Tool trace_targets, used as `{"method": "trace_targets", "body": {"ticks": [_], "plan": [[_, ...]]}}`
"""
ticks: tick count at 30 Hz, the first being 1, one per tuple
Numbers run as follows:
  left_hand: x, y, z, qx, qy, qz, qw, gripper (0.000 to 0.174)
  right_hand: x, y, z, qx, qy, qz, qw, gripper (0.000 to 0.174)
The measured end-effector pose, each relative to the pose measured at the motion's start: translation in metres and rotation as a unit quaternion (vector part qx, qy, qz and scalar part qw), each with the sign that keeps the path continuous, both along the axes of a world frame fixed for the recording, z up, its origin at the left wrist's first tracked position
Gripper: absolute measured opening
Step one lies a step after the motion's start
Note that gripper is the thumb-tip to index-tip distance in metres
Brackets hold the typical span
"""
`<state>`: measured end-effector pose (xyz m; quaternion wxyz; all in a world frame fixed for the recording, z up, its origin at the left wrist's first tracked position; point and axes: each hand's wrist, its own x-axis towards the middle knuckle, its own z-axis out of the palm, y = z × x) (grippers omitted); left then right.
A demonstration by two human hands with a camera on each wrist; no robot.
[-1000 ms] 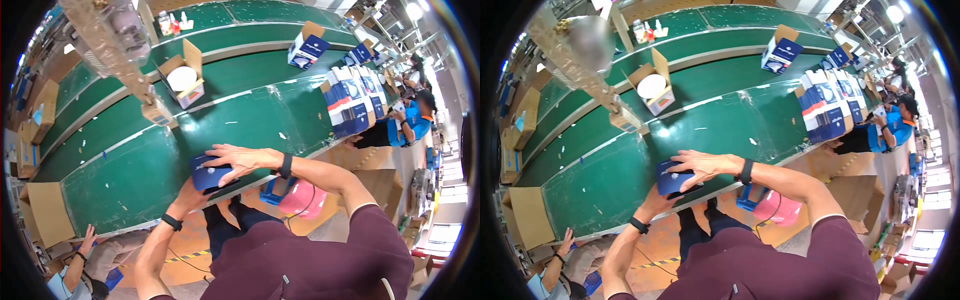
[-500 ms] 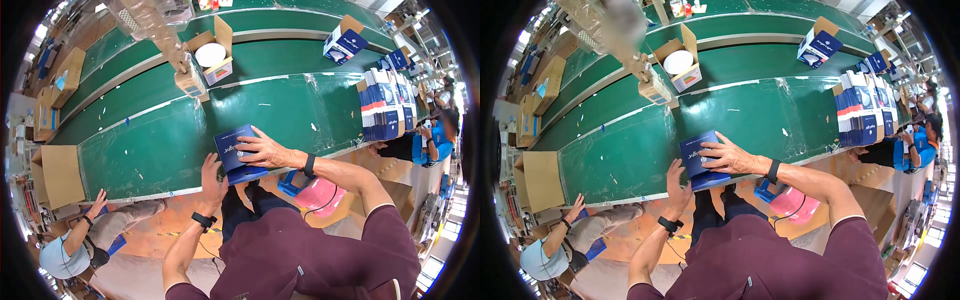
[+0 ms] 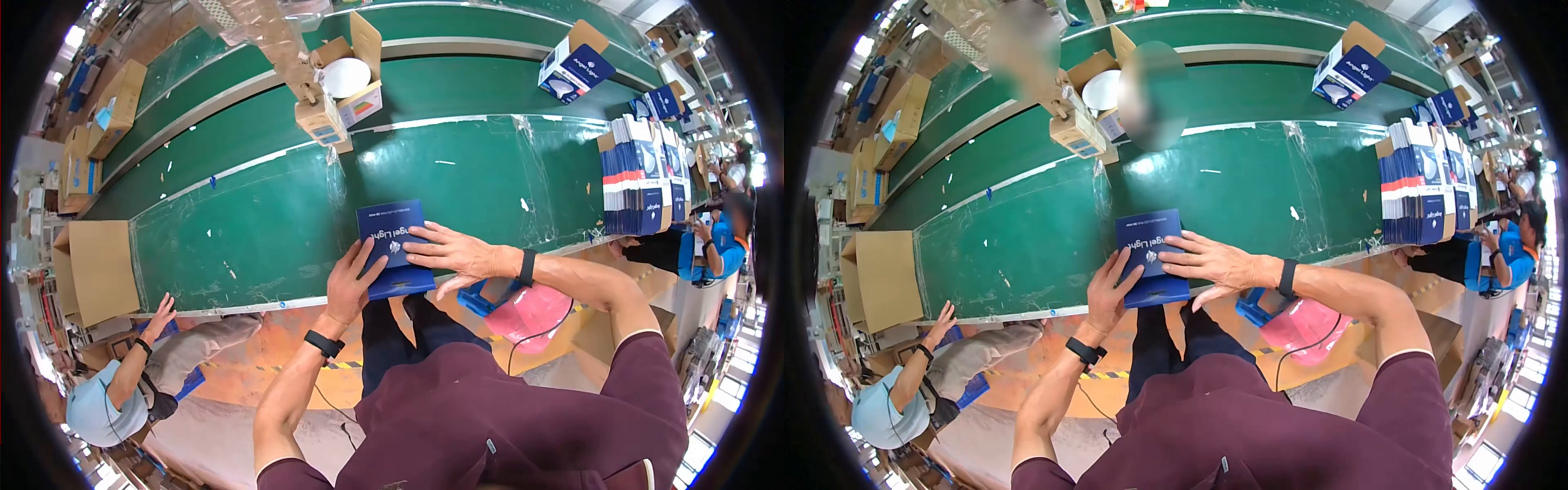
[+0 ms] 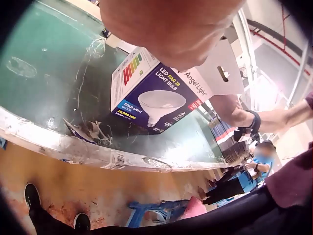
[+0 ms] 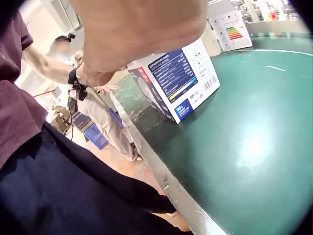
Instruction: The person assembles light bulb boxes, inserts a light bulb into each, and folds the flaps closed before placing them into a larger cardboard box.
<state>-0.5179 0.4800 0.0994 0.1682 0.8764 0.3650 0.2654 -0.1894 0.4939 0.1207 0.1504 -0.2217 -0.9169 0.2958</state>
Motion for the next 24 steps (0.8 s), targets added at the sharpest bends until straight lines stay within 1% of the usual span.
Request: {"method": "trace_targets", "body": {"ticks": [2, 5, 7, 8, 9, 10, 12, 13, 14, 16, 18, 19, 20, 22, 23, 24], "plan": [[-0.003, 0.000, 0.000, 0.002, 0.003, 0.004, 1.000, 0.062, -0.004, -0.002, -0.006, 0.002, 0.009, 0.003, 1.000, 0.091], [-0.002, -0.001, 0.001, 0.002, -0.001, 0.007, 1.000, 0.056, -0.012, -0.009, -0.028, 0.098, -0.031, 0.003, 0.995, 0.085], [-0.003, 0.002, -0.007, 0.011, -0.011, 0.003, 1.000, 0.054, -0.010, 0.001, -0.040, 0.146, -0.016, 0.001, 0.989, 0.080], [-0.007, -0.001, -0.010, -0.002, -0.015, -0.002, 1.000, 0.058, -0.011, -0.002, -0.045, 0.163, -0.006, 0.000, 0.987, 0.078], [-0.008, 0.001, -0.014, -0.011, -0.020, -0.009, 1.000, 0.063, -0.011, -0.002, -0.047, 0.127, 0.010, -0.012, 0.992, 0.067], [-0.007, 0.006, -0.014, -0.010, -0.027, -0.014, 0.999, 0.068, -0.010, -0.004, -0.043, 0.104, 0.003, -0.013, 0.994, 0.065], [-0.006, 0.010, -0.001, -0.015, -0.012, -0.029, 0.999, 0.070, -0.012, 0.002, -0.025, 0.090, -0.006, -0.008, 0.996, 0.062], [-0.007, 0.013, -0.005, 0.008, 0.008, -0.037, 0.999, 0.071, -0.014, 0.001, -0.014, 0.106, -0.028, -0.012, 0.994, 0.064], [-0.008, 0.013, 0.001, 0.005, 0.039, -0.043, 0.998, 0.072, -0.015, -0.002, -0.009, 0.124, -0.081, -0.014, 0.989, 0.064], [-0.006, 0.007, 0.003, -0.004, 0.040, -0.037, 0.998, 0.074, -0.014, 0.001, 0.002, 0.170, -0.111, 0.012, 0.979, 0.063], [-0.010, 0.004, -0.002, 0.020, 0.043, -0.047, 0.998, 0.073, -0.007, 0.024, 0.010, 0.190, -0.092, 0.062, 0.975, 0.068], [-0.012, 0.004, 0.000, 0.006, 0.043, -0.050, 0.998, 0.072, -0.006, 0.033, 0.014, 0.190, -0.083, 0.087, 0.974, 0.070], [-0.011, 0.006, 0.001, -0.005, 0.039, -0.050, 0.998, 0.072, -0.001, 0.052, 0.020, 0.182, -0.094, 0.090, 0.975, 0.061], [-0.008, 0.009, -0.001, -0.010, 0.022, -0.047, 0.999, 0.065, 0.008, 0.106, 0.041, 0.169, -0.099, -0.011, 0.981, 0.055], [-0.011, 0.006, -0.002, -0.014, 0.017, -0.045, 0.999, 0.062, 0.006, 0.129, 0.042, 0.165, -0.013, -0.159, 0.973, 0.056], [-0.013, 0.003, -0.002, 0.011, 0.002, -0.042, 0.999, 0.060, 0.003, 0.154, 0.043, 0.159, 0.077, -0.301, 0.937, 0.058]]}}
